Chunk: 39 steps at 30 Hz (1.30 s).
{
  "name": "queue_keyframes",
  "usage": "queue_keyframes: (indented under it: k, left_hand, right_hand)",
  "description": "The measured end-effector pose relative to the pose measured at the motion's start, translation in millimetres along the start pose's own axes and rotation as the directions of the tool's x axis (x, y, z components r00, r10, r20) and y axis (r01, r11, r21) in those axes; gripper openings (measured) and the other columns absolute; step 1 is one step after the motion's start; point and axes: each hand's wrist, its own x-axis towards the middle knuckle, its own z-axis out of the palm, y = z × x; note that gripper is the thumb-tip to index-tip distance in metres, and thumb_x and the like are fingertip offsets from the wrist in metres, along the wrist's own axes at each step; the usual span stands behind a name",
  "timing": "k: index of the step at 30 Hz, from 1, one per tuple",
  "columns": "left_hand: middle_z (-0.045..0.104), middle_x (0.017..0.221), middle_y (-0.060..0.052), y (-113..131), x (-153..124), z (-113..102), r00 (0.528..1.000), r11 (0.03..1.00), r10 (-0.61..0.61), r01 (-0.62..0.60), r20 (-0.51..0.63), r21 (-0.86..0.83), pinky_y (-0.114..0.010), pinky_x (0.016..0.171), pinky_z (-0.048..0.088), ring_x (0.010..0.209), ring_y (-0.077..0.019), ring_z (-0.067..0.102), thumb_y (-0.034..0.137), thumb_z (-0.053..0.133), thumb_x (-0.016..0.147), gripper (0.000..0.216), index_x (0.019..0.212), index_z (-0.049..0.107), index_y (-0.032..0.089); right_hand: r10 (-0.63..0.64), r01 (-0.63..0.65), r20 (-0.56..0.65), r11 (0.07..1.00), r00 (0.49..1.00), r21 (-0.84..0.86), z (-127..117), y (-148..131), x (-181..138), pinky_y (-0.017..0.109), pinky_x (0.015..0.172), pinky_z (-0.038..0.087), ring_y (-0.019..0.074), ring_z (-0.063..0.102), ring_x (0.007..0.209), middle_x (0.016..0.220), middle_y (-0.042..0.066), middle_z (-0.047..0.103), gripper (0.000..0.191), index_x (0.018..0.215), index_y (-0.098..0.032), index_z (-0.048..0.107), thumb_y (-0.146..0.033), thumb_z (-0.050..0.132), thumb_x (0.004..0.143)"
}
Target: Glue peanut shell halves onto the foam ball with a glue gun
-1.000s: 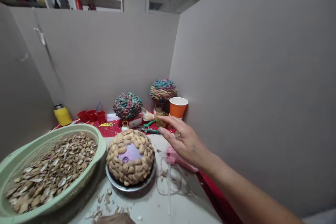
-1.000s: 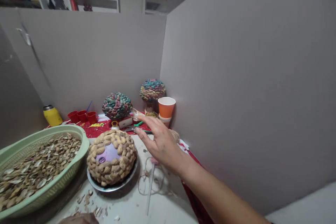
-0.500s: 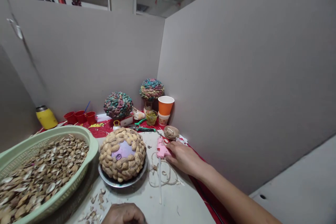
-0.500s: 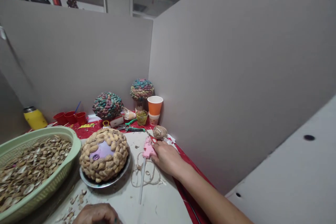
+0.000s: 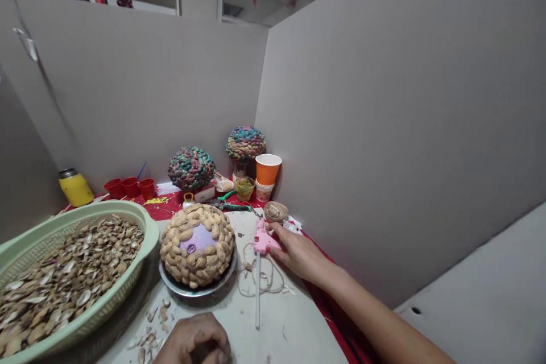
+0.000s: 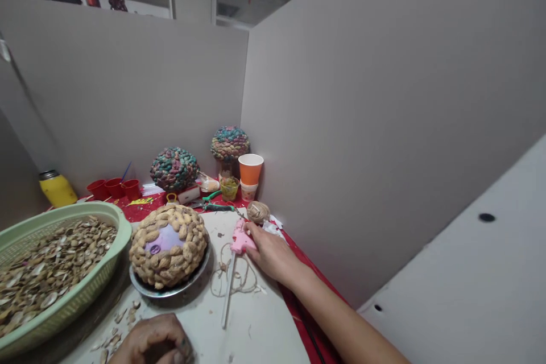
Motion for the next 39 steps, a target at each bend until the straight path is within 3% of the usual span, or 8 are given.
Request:
queue_keyframes:
  k: [5, 8, 12, 16, 22, 27, 34, 39]
  left_hand:
    - [0.064, 0.076, -0.005, -8, -5, 3, 0.995, 0.996, 0.056, -0.061, -0.089, -0.061, -0.020, 0.061, 0.047, 0.065, -0.0129, 0.057, 0.040, 0.051, 0.095, 0.027, 0.105, 0.062, 0.017]
    - [0.065, 0.077, -0.003, -13, -10, 6, 0.986, 0.990, 0.110, -0.120, -0.125, -0.074, -0.019, 0.058, 0.048, 0.062, -0.0116, 0.059, 0.034, 0.051, 0.096, 0.033, 0.127, 0.052, 0.023]
    - [0.071, 0.082, -0.003, -9, -10, 2, 0.964, 0.971, 0.225, -0.210, -0.138, 0.114, -0.018, 0.063, 0.052, 0.066, -0.0120, 0.065, 0.025, 0.055, 0.095, 0.029, 0.123, 0.056, 0.028]
    - [0.076, 0.091, -0.005, 1, -7, -3, 0.913, 0.891, 0.394, -0.349, -0.110, 0.291, -0.019, 0.072, 0.055, 0.078, -0.0149, 0.071, 0.021, 0.055, 0.093, 0.025, 0.117, 0.059, 0.027]
    - [0.072, 0.074, 0.001, 12, -7, 1, 0.936, 0.904, 0.322, -0.261, -0.139, 0.339, -0.015, 0.064, 0.052, 0.061, -0.0111, 0.066, 0.021, 0.045, 0.098, 0.022, 0.119, 0.052, 0.025]
    - [0.072, 0.069, 0.000, 9, -6, 1, 0.948, 0.872, 0.314, -0.267, -0.049, 0.410, -0.015, 0.060, 0.050, 0.059, -0.0116, 0.066, 0.021, 0.047, 0.096, 0.014, 0.091, 0.060, 0.021]
    - [0.066, 0.056, -0.001, 11, -3, -2, 0.901, 0.813, 0.433, -0.404, 0.027, 0.419, -0.017, 0.055, 0.046, 0.050, -0.0113, 0.061, 0.027, 0.043, 0.099, 0.027, 0.076, 0.057, 0.020]
    - [0.061, 0.060, 0.001, 0, -2, -2, 0.882, 0.777, 0.469, -0.439, 0.050, 0.451, -0.018, 0.055, 0.043, 0.051, -0.0113, 0.056, 0.028, 0.033, 0.102, 0.027, 0.083, 0.050, 0.022]
  right_hand:
    - [0.020, 0.047, -0.151, 0.901, 0.988, 0.432, -28, -3, -12, 0.034, 0.076, 0.046, 0.0231, 0.059, 0.086, 0.102, 0.007, 0.061, 0.039, 0.109, -0.022, 0.050, -0.049, 0.062, 0.083]
    - [0.082, 0.078, -0.195, 0.718, 0.977, 0.692, -38, -13, -17, 0.028, 0.065, 0.047, 0.0181, 0.057, 0.075, 0.100, 0.006, 0.059, 0.052, 0.114, -0.023, 0.045, -0.063, 0.059, 0.084]
    - [0.105, 0.032, -0.097, 0.494, 0.990, 0.869, -23, -30, -20, 0.020, 0.043, 0.032, 0.0075, 0.037, 0.050, 0.088, 0.007, 0.059, 0.054, 0.100, -0.016, 0.058, -0.063, 0.071, 0.076]
    - [0.080, -0.045, 0.017, 0.361, 0.997, 0.931, -1, -41, -16, 0.016, 0.037, 0.024, 0.0045, 0.028, 0.043, 0.064, -0.001, 0.050, 0.044, 0.080, -0.014, 0.063, -0.054, 0.077, 0.076]
    - [0.068, 0.057, -0.072, 0.195, 0.995, 0.979, -1, -62, 13, 0.017, 0.042, 0.036, 0.0048, 0.035, 0.045, 0.071, -0.001, 0.055, 0.038, 0.078, -0.016, 0.060, -0.048, 0.081, 0.073]
    - [0.052, 0.095, -0.100, 0.089, 0.994, 0.991, 13, -72, 27, 0.017, 0.043, 0.037, 0.0040, 0.035, 0.044, 0.071, -0.003, 0.055, 0.041, 0.080, -0.016, 0.056, -0.047, 0.082, 0.070]
    - [0.053, 0.109, -0.112, 0.060, 0.992, 0.992, 33, -64, 20, 0.019, 0.045, 0.041, 0.0049, 0.036, 0.043, 0.069, -0.003, 0.055, 0.040, 0.078, -0.016, 0.055, -0.048, 0.079, 0.074]
    - [0.036, 0.127, -0.131, 0.106, 0.991, 0.986, 34, -64, 12, 0.022, 0.045, 0.042, 0.0078, 0.038, 0.044, 0.067, -0.003, 0.054, 0.040, 0.079, -0.019, 0.057, -0.053, 0.078, 0.073]
